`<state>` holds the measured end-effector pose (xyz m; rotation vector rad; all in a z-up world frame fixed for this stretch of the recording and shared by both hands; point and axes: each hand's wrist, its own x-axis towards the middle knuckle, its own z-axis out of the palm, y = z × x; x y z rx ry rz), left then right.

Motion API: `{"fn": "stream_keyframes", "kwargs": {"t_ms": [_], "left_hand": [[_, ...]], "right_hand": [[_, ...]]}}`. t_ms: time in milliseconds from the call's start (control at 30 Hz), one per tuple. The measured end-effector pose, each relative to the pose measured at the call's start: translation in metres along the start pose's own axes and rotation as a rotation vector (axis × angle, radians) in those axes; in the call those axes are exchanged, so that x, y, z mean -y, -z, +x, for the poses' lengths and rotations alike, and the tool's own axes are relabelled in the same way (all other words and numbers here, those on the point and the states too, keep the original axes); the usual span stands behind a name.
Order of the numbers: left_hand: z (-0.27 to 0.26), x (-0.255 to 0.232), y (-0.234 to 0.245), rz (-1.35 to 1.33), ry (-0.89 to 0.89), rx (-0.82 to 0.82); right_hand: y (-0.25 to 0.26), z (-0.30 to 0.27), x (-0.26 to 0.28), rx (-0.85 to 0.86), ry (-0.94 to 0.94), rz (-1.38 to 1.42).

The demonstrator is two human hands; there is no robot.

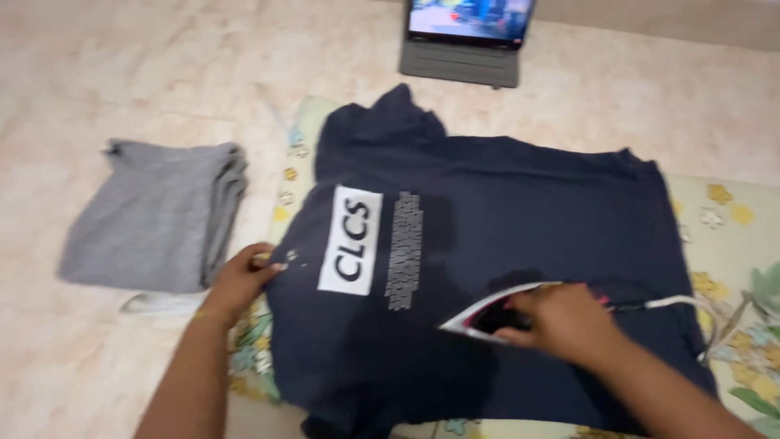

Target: Iron and fold a navy blue t-shirt on an ironing mat.

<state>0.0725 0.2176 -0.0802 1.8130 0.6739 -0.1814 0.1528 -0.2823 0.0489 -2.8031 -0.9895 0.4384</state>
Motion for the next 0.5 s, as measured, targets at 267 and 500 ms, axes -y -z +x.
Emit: {"fn": "stream_keyframes", "kwargs": {"t_ms": [267, 500], "left_hand": [[0.021, 0.043, -0.013, -0.241, -0.036, -0.053], [0.031, 0.054, -0.016, -0.335, -0.083, -0.003]], "right_hand": [[-0.017, 0.094, 0.115, -0.077, 0.331, -0.02], [0.027, 0.21, 0.111, 0.012, -0.062, -0.202]]}}
